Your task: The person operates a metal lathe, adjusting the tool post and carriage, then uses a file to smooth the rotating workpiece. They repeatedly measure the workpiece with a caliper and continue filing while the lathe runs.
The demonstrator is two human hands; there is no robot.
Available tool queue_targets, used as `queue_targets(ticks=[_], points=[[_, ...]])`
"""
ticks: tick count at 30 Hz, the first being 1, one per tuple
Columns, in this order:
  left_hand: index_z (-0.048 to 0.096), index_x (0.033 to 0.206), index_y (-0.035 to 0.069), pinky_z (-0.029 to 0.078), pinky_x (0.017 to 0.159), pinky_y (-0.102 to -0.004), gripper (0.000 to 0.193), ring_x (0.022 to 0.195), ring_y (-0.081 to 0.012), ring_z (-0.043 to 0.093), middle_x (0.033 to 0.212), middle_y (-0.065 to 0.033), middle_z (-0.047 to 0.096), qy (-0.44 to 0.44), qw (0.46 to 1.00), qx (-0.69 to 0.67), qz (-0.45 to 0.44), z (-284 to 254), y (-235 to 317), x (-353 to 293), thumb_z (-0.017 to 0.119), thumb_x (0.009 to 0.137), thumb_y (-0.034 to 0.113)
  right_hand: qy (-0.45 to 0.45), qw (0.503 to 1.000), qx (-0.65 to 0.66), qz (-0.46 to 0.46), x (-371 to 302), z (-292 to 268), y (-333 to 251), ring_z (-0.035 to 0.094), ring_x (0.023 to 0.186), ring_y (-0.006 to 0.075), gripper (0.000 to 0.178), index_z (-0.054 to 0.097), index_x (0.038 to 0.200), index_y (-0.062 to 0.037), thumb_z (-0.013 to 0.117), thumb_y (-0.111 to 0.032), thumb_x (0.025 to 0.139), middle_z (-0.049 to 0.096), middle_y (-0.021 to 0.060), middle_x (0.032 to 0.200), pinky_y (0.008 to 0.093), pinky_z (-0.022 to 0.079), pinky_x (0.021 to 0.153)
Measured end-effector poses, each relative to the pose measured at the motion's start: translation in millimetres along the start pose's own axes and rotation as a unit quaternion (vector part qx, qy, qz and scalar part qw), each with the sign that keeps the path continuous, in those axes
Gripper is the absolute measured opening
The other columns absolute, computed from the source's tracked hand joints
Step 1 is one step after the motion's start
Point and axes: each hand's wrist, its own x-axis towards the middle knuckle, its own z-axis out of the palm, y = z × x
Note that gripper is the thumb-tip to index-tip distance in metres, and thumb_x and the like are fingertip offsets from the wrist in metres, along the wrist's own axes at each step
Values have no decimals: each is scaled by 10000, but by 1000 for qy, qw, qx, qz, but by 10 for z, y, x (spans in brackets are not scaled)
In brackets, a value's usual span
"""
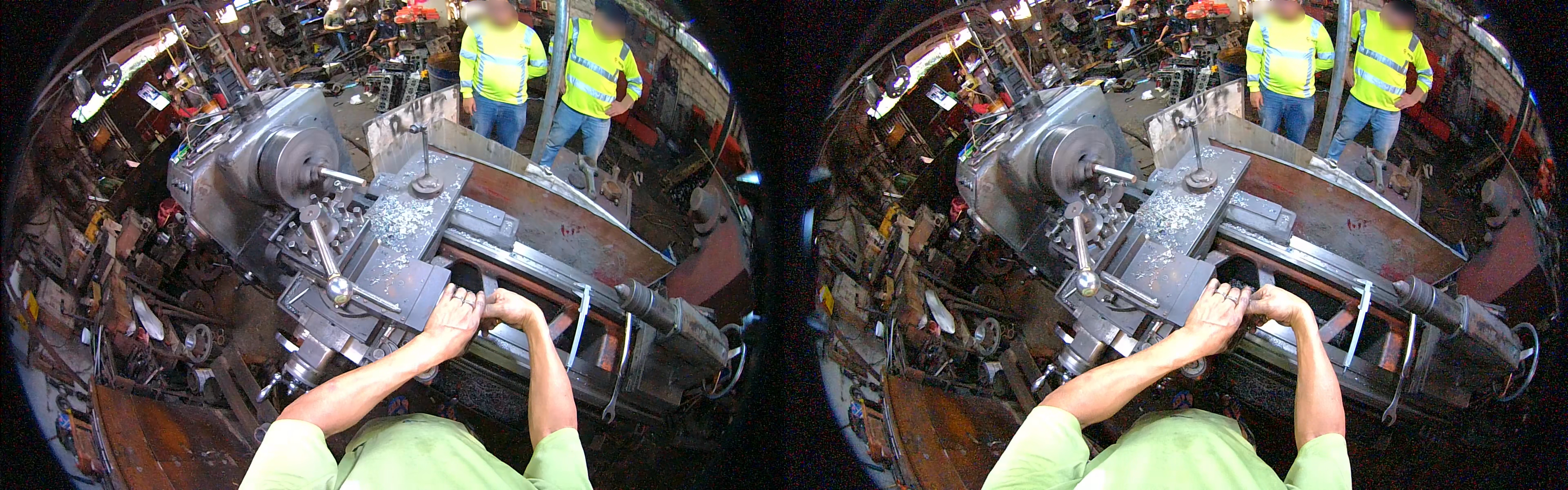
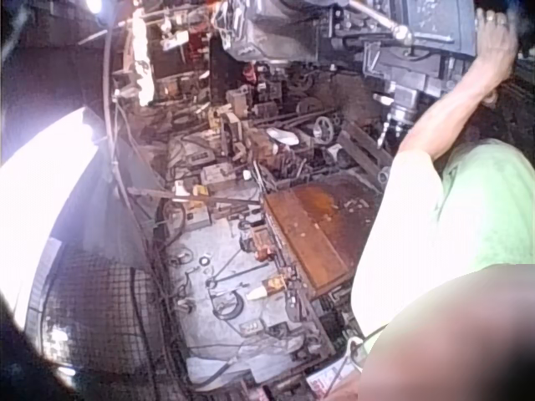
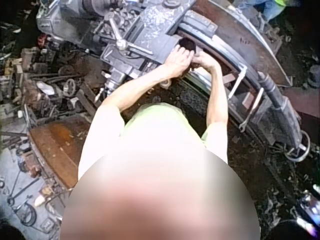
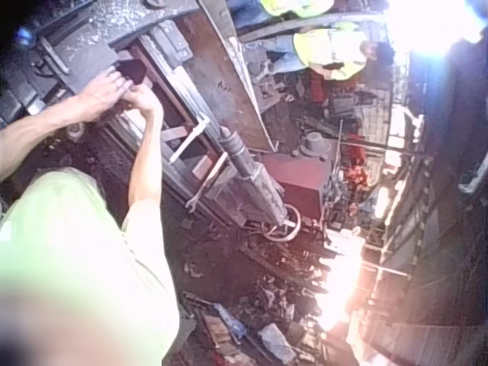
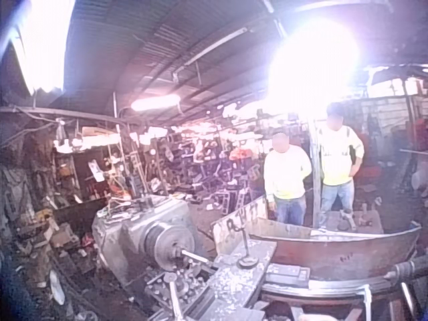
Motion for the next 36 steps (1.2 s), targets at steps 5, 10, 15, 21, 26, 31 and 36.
queue_targets(ticks=[5, 10, 15, 21, 26, 31, 36], points=[[494, 1314, -103, 394, 1035, -482, 733, 1084, -342, 569, 1114, -207, 621, -53, 998, -24, 19, -69, -62, 85, 734, 664, 135, 11, 999, 42, -24, 29, 7, 76, 636, 613, 169, 252, 713, 841, 16, 708, -235, 863, 680, 78, 722, 327, 532, 604], [515, 1281, -94, 411, 1037, -485, 774, 1117, -350, 586, 1148, -221, 632, -155, 987, -45, 21, -156, -112, 200, 798, 618, 189, 35, 994, 103, -15, 17, 51, 138, 603, 600, 149, 247, 705, 845, 4, 715, -242, 861, 660, 53, 717, 312, 507, 593], [538, 1248, -65, 416, 1045, -498, 738, 1152, -355, 588, 1154, -219, 645, -205, 977, -46, 30, -200, -148, 283, 809, 629, 233, 35, 987, 154, -22, 25, 68, 213, 584, 582, 148, 252, 691, 811, -9, 727, -255, 857, 638, 44, 683, 310, 485, 575], [609, 1101, -15, 464, 1001, -461, 586, 1083, -365, 632, 1094, -219, 678, -247, 966, -62, 46, -203, -213, 393, 801, 628, 274, 50, 985, 166, -20, 36, 93, 275, 575, 582, 148, 257, 691, 809, -28, 733, -278, 848, 636, 39, 691, 308, 476, 567], [646, 1090, -18, 518, 927, -430, 615, 1040, -360, 662, 1072, -222, 696, -310, 945, -83, 60, -221, -272, 529, 819, 608, 323, 61, 984, 167, -29, 7, 144, 321, 584, 591, 153, 265, 709, 857, -21, 700, -286, 864, 654, 46, 713, 312, 470, 553], [667, 1111, -4, 538, 894, -415, 646, 1053, -330, 669, 1093, -207, 701, -414, 903, -107, 45, -249, -283, 684, 834, 593, 343, 78, 979, 184, -33, 26, 190, 427, 576, 561, 164, 279, 706, 859, -21, 673, -297, 884, 641, 48, 691, 320, 458, 531], [680, 1116, 7, 537, 880, -411, 620, 1038, -325, 671, 1101, -188, 704, -468, 871, -142, 52, -269, -360, 818, 820, 595, 313, 101, 973, 206, -12, 57, 259, 491, 578, 556, 173, 314, 701, 872, -13, 650, -321, 907, 637, 55, 681, 321, 452, 520]])
